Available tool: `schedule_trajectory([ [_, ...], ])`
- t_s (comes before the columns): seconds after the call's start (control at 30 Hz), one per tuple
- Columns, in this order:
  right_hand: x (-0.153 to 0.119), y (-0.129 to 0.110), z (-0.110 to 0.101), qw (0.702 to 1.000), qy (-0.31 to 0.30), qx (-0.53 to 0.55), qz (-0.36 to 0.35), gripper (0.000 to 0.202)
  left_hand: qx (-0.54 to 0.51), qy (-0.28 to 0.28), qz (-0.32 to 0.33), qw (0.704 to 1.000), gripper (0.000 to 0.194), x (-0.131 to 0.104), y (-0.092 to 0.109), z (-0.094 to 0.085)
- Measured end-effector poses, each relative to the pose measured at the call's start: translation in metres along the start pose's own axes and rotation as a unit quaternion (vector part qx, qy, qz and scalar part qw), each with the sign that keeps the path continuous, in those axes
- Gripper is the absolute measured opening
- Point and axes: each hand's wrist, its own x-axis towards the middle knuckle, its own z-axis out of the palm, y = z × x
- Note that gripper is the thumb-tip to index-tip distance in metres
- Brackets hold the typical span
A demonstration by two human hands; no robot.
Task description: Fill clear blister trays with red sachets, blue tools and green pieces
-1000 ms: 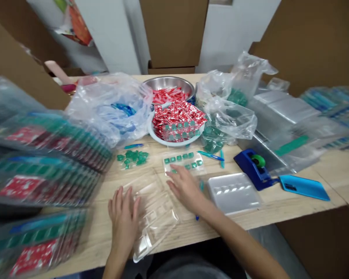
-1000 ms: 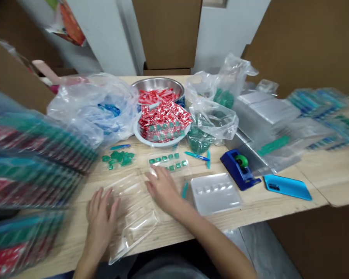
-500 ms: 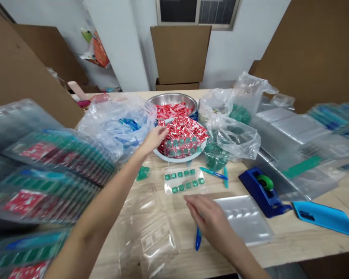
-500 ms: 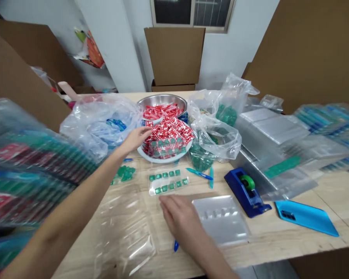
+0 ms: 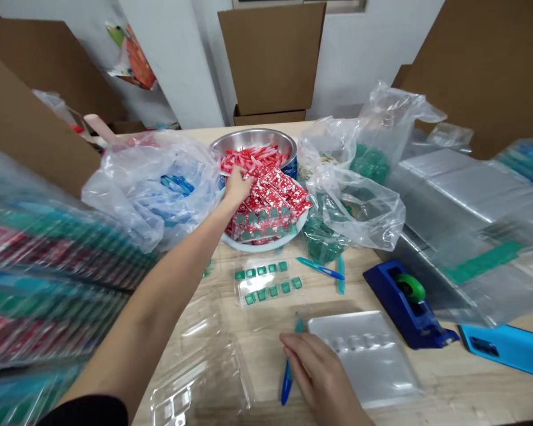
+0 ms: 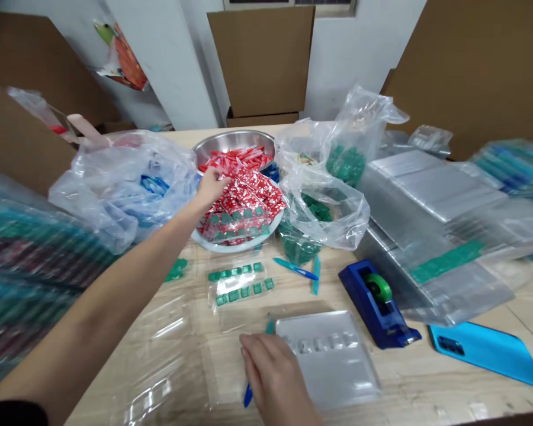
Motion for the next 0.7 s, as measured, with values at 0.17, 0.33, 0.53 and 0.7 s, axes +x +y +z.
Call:
schedule_trajectory([
  [0.17, 0.002, -0.006, 0.002, 0.999, 0.024, 0.038, 0.001, 0.023, -0.101, 0.045, 0.026, 0.994, 0.005, 0.002, 0.004, -0.039],
  [0.33, 0.019, -0.016, 0.005, 0.985, 0.061, 0.135, 0.093, 0.027, -0.306, -0.134, 0.028, 0.942, 0.025, -0.084, 0.006, -0.091],
  [0.53, 0.045, -0.039, 0.019, 0.91, 0.064, 0.366, 0.185, 0.024, -0.219, -0.329, 0.019, 0.918, 0.024, -0.221, 0.009, -0.141],
  [0.7, 0.023, -0.046, 0.033, 0.919, 0.0, 0.31, 0.241, 0.005, -0.192, -0.161, -0.017, 0.968, 0.029, -0.249, -0.038, -0.178],
])
